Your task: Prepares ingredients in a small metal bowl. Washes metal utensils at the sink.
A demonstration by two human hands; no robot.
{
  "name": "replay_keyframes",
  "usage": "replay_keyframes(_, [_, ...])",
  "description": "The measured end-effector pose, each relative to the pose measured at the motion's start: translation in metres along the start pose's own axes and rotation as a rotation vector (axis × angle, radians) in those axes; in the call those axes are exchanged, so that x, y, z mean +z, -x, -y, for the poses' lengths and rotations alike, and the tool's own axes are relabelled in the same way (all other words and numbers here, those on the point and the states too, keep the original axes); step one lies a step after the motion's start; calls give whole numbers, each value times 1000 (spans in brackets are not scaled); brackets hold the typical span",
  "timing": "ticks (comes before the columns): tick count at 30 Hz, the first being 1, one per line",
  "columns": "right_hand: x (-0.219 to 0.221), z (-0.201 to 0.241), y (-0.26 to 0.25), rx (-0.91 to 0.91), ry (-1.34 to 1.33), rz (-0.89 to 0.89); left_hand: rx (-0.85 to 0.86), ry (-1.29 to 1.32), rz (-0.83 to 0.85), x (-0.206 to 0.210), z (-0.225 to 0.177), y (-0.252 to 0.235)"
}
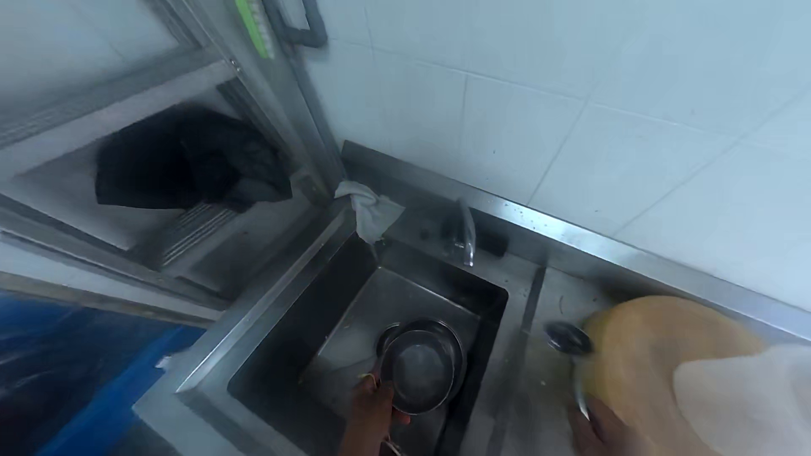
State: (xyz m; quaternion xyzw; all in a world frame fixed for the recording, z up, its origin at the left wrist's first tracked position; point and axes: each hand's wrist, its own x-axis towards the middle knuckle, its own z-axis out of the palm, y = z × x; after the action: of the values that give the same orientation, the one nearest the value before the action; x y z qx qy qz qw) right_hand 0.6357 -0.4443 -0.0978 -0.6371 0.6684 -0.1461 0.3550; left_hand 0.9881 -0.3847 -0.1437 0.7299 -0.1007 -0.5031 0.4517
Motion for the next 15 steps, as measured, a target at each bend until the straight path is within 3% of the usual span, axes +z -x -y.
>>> replay_keyframes(5, [92,108,-216,-227,-67,66,-37,-33,47,6,8,-42])
replay_keyframes(9, [146,114,-312,-546,-296,-42,-77,-104,63,12,26,-82])
replay_keyframes(12, [149,104,-299,-492,-312,-25,-120,-188,61,22,61,-125])
replay_keyframes(15, [139,104,-240,-258,-210,288,-145,-297,77,36,102,-170])
